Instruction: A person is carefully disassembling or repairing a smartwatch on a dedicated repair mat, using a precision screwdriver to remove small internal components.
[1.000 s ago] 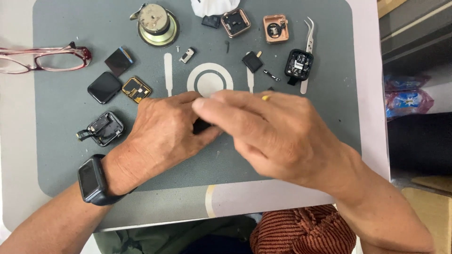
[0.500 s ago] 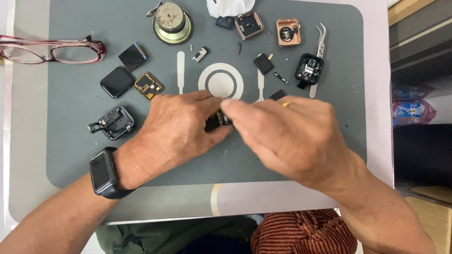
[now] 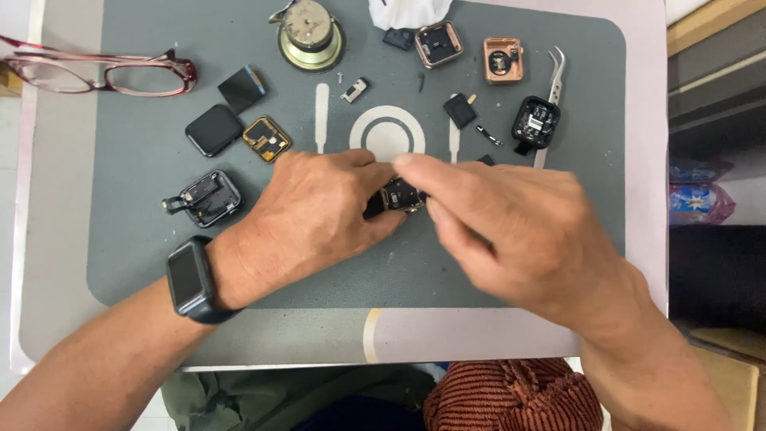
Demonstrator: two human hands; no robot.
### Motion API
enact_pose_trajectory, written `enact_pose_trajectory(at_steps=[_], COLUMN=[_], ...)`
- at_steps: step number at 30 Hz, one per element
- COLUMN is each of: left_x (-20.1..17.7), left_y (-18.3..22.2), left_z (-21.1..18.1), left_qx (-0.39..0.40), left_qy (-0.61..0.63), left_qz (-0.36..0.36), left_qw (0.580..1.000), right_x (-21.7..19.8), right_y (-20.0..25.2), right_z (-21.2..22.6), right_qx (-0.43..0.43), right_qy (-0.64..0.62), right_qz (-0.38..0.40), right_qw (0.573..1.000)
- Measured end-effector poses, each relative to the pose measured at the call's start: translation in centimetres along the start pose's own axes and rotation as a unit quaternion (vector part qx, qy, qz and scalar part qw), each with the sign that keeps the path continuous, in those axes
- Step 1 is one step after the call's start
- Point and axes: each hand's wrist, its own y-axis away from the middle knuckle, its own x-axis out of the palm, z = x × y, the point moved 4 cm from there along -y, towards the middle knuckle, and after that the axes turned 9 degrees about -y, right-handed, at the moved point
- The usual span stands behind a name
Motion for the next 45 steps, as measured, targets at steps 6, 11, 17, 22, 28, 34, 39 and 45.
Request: enact_pose_trajectory(at_steps=[6, 11, 17, 22, 28, 34, 39, 45], left_x=[-0.2, -0.1, -0.2, 0.5, 0.6, 1.0, 0.6, 0.3], left_y=[-0.1, -0.1, -0.2, -0.2, -0.3, -0.4, -0.3, -0.2], left_z=[0.3, 0.3, 0.5, 1.1, 1.8, 2.1, 2.1, 1.9], left_qx=[0.039, 0.048, 0.072, 0.042, 0.033, 0.032, 0.048, 0.044], left_qy=[0.042, 0.036, 0.041, 0.023, 0.018, 0.01, 0.033, 0.023], left_qz=[-0.029, -0.04, -0.034, -0.016, -0.036, -0.017, -0.034, -0.036], left_qw=[0.998, 0.997, 0.996, 0.999, 0.999, 0.999, 0.998, 0.998], right_x=[-0.4, -0.1, -1.0, -0.9, -0.2, -0.4, -0.7, -0.8], right_y=[-0.1, -1.9, -3.2, -2.8, -4.3, -3.7, -3.5, -4.6], right_z=[-0.7, 0.5, -0.8, -2.3, -3.5, -4.3, -4.1, -3.1], right_qx=[0.025, -0.043, 0.038, 0.076, 0.089, 0.058, 0.082, 0.025], right_qy=[0.116, 0.07, 0.056, 0.141, 0.171, 0.176, 0.104, 0.094], right_qz=[0.002, 0.059, 0.153, 0.197, 0.24, 0.182, 0.217, 0.163], right_qw=[0.993, 0.995, 0.986, 0.967, 0.951, 0.966, 0.967, 0.982])
